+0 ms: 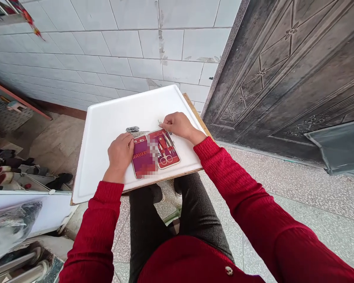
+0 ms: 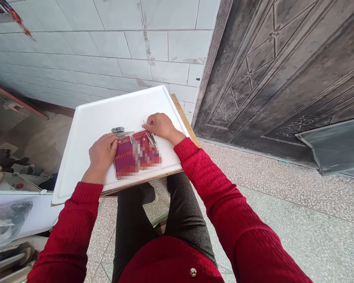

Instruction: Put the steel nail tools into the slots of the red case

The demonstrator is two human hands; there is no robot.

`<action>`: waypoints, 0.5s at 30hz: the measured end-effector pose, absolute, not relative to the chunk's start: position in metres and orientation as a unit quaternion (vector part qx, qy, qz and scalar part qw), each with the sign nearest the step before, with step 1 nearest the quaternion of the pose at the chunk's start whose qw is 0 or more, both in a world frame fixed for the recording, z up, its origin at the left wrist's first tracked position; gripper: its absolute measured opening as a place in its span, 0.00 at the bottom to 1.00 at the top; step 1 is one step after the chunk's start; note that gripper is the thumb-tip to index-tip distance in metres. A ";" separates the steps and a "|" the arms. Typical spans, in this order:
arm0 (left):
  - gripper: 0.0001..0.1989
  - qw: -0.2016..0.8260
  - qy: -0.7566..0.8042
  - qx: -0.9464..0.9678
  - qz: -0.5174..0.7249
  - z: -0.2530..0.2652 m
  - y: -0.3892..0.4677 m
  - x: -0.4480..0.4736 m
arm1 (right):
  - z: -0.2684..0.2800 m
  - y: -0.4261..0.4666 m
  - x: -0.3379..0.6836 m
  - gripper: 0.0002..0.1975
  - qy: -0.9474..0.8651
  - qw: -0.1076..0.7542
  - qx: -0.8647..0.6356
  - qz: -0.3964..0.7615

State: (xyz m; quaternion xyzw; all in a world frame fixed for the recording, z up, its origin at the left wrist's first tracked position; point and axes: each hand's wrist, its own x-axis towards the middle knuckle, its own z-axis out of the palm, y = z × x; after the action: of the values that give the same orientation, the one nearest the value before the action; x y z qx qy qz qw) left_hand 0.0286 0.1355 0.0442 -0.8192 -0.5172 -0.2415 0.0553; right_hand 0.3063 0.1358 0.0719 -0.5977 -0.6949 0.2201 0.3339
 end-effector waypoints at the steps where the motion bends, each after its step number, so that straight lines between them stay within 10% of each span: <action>1: 0.15 0.053 -0.519 -0.820 -0.237 0.045 0.135 0.029 | 0.072 0.135 0.306 0.16 -0.699 0.331 -0.586 0.242; 9: 0.16 0.059 -0.528 -0.815 -0.231 0.046 0.133 0.031 | 0.075 0.122 0.295 0.12 -0.704 0.353 -0.529 0.316; 15: 0.16 0.042 -0.520 -0.821 -0.232 0.046 0.129 0.032 | 0.090 0.096 0.271 0.25 -0.781 0.132 -0.561 0.241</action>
State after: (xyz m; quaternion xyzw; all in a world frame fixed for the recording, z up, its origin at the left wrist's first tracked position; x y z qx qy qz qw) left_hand 0.0315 0.1286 0.0461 -0.8210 -0.5200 -0.2319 0.0415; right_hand 0.2712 0.0962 0.0898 -0.5609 -0.7810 0.2408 0.1321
